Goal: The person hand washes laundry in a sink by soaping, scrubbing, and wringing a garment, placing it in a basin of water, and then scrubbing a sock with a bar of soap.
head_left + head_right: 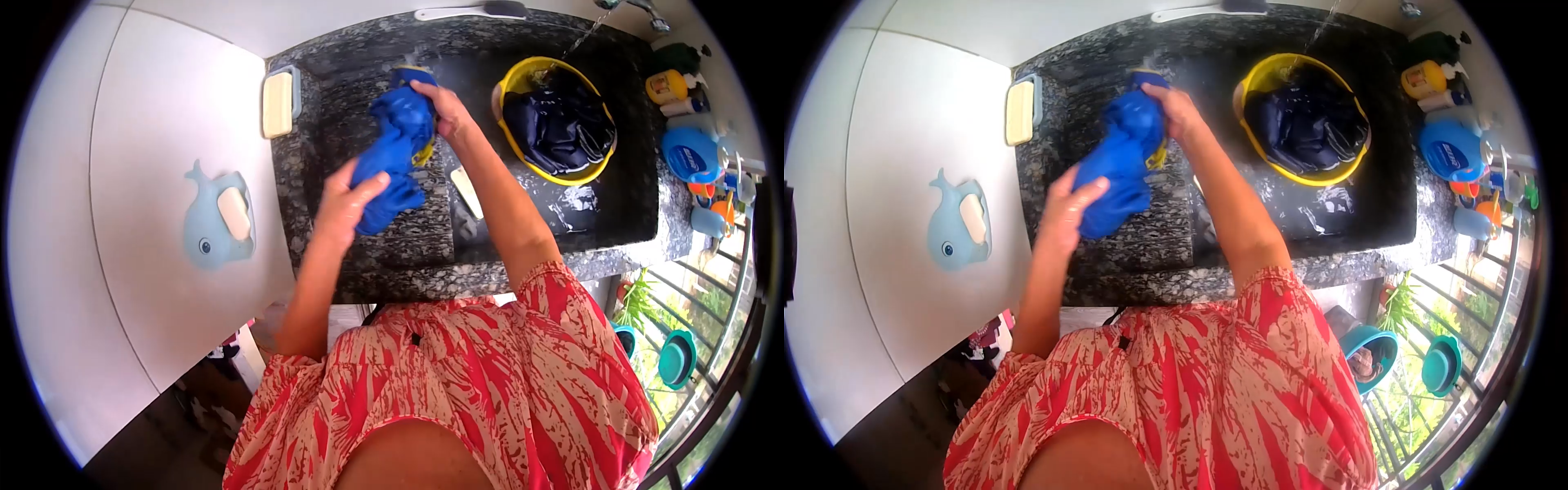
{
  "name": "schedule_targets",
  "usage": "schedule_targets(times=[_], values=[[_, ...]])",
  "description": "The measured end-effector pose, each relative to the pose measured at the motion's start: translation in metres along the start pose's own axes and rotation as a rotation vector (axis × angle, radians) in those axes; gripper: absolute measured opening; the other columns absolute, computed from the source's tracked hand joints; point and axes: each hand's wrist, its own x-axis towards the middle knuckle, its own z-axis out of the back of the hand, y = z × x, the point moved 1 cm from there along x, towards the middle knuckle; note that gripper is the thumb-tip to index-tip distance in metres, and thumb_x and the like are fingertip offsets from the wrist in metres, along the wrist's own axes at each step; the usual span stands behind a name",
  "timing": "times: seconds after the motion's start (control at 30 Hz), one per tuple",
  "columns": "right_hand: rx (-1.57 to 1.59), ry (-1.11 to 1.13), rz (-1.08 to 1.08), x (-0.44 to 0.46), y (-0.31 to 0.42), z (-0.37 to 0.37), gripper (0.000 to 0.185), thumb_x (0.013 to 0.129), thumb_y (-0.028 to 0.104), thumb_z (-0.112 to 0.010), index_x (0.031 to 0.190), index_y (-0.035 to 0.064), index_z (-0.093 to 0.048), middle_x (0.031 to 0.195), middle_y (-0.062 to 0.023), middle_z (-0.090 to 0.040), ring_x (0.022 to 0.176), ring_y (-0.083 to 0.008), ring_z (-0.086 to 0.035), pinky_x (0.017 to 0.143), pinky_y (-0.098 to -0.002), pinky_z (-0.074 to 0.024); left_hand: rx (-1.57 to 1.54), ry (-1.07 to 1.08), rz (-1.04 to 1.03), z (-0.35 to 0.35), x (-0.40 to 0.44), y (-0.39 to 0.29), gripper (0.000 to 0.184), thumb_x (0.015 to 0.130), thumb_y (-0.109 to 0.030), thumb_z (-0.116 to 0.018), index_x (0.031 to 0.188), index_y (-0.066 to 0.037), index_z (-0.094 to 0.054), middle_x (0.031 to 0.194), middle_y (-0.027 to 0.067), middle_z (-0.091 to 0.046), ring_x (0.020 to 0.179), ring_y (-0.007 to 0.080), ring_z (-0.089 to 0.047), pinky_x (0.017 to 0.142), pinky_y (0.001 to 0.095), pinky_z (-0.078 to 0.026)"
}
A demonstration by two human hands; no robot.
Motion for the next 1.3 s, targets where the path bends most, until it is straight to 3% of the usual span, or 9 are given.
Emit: schedule_targets(times=[0.23,0.4,0.47,0.63,0.73,0.87,1.13,1.23,1.3], values=[[-0.545,0.067,0.526,-0.067,-0.008,-0.106,0.033,0.086,0.027,-0.068,0.104,-0.0003,-0.065,0.088,-0.0062,-0.068,0.079,-0.0112,-0.061,0.074,-0.0267,-0.0496,0.824,-0.104,-0.052,0.021,0.013,0.111,0.036,0.093,-0.026,-0.054,0.117,0.000,-0.059,0.113,0.0185,-0.062,0.102,0.0313,-0.058,0.094,0.0389,-0.043],[-1.746,-0.125,0.302,-0.047,-0.090,-0.010,0.039,0.082,0.047,-0.063,0.102,0.0141,-0.068,0.093,-0.0175,-0.069,0.088,-0.0352,-0.066,0.076,-0.0446,-0.0527,0.529,-0.625,-0.195,0.051,0.076,0.107,0.040,0.095,-0.028,-0.046,0.113,0.005,-0.058,0.117,0.0245,-0.056,0.108,0.0394,-0.053,0.097,0.0420,-0.040],[-1.614,-0.109,0.362,-0.036,-0.075,-0.012,0.040,0.082,0.047,-0.062,0.106,0.0155,-0.068,0.090,-0.0148,-0.069,0.084,-0.0338,-0.067,0.076,-0.0412,-0.0540,0.690,-0.582,-0.283,0.050,0.108,0.116,0.047,0.096,-0.033,-0.045,0.121,0.005,-0.054,0.129,0.0254,-0.050,0.120,0.0398,-0.047,0.103,0.0391,-0.036],[-1.794,-0.572,0.950,-0.010,-0.064,-0.004,0.040,0.086,0.047,-0.056,0.109,0.0166,-0.068,0.105,-0.0105,-0.068,0.111,-0.0309,-0.057,0.100,-0.0582,-0.0358,0.882,-0.380,0.065,0.029,0.144,0.132,0.058,0.097,-0.054,-0.026,0.134,-0.016,-0.049,0.145,0.0145,-0.039,0.139,0.0412,-0.024,0.099,0.0784,-0.009],[-1.630,-0.419,0.573,-0.042,-0.099,0.003,0.031,0.086,0.041,-0.057,0.097,0.0138,-0.069,0.101,-0.0085,-0.067,0.108,-0.0336,-0.054,0.092,-0.0557,-0.0368,0.693,-0.179,0.000,0.024,0.119,0.130,0.045,0.097,-0.045,-0.039,0.101,-0.010,-0.066,0.114,0.0137,-0.061,0.110,0.0404,-0.053,0.088,0.0561,-0.040],[-1.528,-0.290,0.900,-0.117,-0.121,0.001,0.019,0.082,0.028,-0.060,0.086,0.0108,-0.065,0.087,-0.0076,-0.063,0.085,-0.0300,-0.056,0.075,-0.0415,-0.0413,0.918,-0.331,-0.667,0.000,0.041,0.138,0.022,0.090,-0.026,-0.054,0.078,-0.009,-0.060,0.080,0.0097,-0.056,0.076,0.0319,-0.052,0.065,0.0467,-0.038],[-1.726,-0.500,0.866,0.008,-0.079,0.000,0.026,0.085,0.031,-0.057,0.075,0.0092,-0.067,0.080,-0.0102,-0.066,0.081,-0.0313,-0.060,0.068,-0.0454,-0.0459,1.408,-0.822,-0.656,0.013,0.165,0.113,0.024,0.091,-0.029,-0.053,0.082,-0.008,-0.058,0.090,0.0123,-0.057,0.087,0.0341,-0.054,0.073,0.0472,-0.041],[-1.330,-0.254,0.584,-0.040,-0.075,-0.017,0.032,0.087,0.031,-0.055,0.068,0.0072,-0.064,0.077,-0.0116,-0.065,0.079,-0.0308,-0.061,0.069,-0.0461,-0.0454,1.035,-0.739,-0.510,0.013,0.125,0.107,0.019,0.087,-0.027,-0.057,0.082,-0.009,-0.057,0.088,0.0119,-0.057,0.087,0.0337,-0.054,0.072,0.0480,-0.040],[-1.380,-0.037,0.865,-0.076,-0.095,-0.018,0.033,0.087,0.029,-0.056,0.062,0.0082,-0.060,0.062,-0.0113,-0.059,0.063,-0.0314,-0.058,0.066,-0.0448,-0.0440,0.835,-0.512,-0.468,0.009,0.078,0.118,0.014,0.083,-0.022,-0.061,0.082,-0.009,-0.056,0.085,0.0116,-0.056,0.086,0.0334,-0.055,0.071,0.0488,-0.039]])
